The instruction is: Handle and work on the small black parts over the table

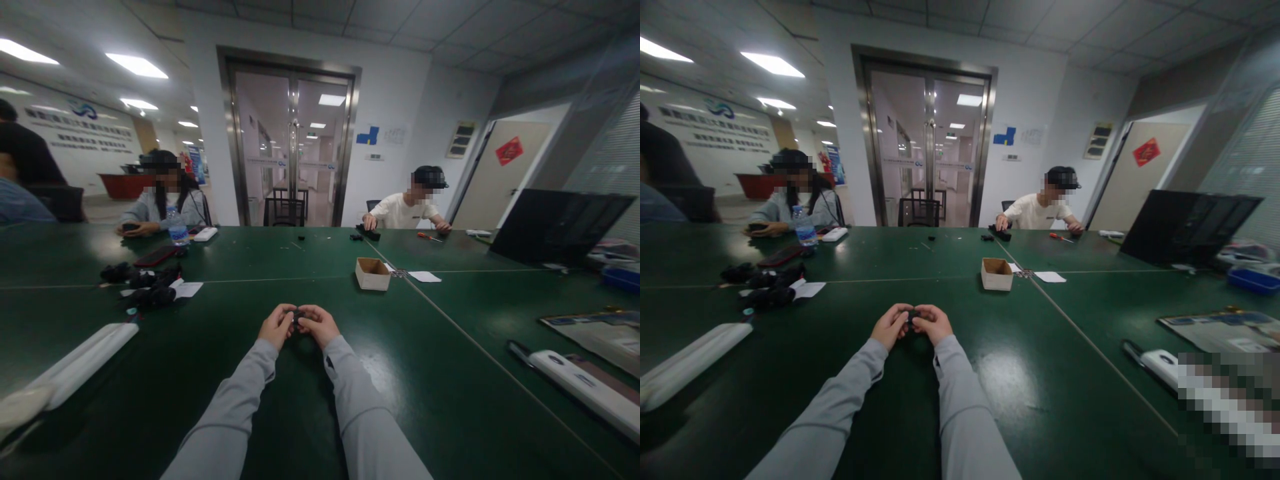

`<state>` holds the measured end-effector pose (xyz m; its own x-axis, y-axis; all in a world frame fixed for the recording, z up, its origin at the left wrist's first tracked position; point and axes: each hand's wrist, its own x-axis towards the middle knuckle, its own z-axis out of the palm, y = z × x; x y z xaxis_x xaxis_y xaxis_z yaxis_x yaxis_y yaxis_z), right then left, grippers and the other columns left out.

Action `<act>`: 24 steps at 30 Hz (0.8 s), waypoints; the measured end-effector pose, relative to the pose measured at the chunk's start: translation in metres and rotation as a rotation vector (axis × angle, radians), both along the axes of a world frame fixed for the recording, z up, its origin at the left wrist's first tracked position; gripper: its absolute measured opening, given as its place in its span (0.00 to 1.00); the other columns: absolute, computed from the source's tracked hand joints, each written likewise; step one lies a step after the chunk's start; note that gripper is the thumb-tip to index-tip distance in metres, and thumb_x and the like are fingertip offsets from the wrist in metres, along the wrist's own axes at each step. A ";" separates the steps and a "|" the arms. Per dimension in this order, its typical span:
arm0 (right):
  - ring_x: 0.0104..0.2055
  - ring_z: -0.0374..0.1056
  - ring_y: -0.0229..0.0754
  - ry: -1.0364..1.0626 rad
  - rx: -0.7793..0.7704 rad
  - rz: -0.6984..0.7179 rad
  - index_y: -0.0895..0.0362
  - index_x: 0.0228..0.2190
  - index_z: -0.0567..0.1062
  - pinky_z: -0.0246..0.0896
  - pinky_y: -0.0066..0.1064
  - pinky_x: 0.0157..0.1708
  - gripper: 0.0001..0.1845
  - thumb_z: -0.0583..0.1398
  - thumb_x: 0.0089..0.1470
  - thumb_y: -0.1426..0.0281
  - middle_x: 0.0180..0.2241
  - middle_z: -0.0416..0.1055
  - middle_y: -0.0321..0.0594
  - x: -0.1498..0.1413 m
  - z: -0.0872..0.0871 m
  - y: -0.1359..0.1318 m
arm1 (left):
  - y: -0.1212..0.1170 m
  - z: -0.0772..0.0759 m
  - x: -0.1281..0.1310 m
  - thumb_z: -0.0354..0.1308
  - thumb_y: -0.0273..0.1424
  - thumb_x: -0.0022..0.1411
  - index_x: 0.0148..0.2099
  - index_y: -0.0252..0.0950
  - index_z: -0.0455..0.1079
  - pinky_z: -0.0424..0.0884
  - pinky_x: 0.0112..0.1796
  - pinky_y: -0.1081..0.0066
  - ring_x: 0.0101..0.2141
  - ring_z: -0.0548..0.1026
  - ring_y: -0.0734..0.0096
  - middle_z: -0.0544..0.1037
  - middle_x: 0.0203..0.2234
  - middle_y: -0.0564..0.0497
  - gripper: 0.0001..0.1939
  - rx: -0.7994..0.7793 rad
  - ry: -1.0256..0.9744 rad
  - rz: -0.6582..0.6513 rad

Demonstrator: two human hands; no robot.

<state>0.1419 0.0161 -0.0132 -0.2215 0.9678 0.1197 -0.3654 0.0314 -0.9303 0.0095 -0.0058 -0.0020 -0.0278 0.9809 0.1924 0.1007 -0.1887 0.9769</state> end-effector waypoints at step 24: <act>0.20 0.66 0.34 -0.011 -0.018 0.012 0.61 0.31 0.73 0.62 0.25 0.22 0.22 0.69 0.28 0.68 0.22 0.71 0.37 0.000 -0.002 0.004 | 0.003 -0.002 -0.002 0.47 0.41 0.53 0.42 0.35 0.65 0.57 0.15 0.80 0.14 0.62 0.80 0.65 0.14 0.57 0.18 -0.021 -0.007 0.010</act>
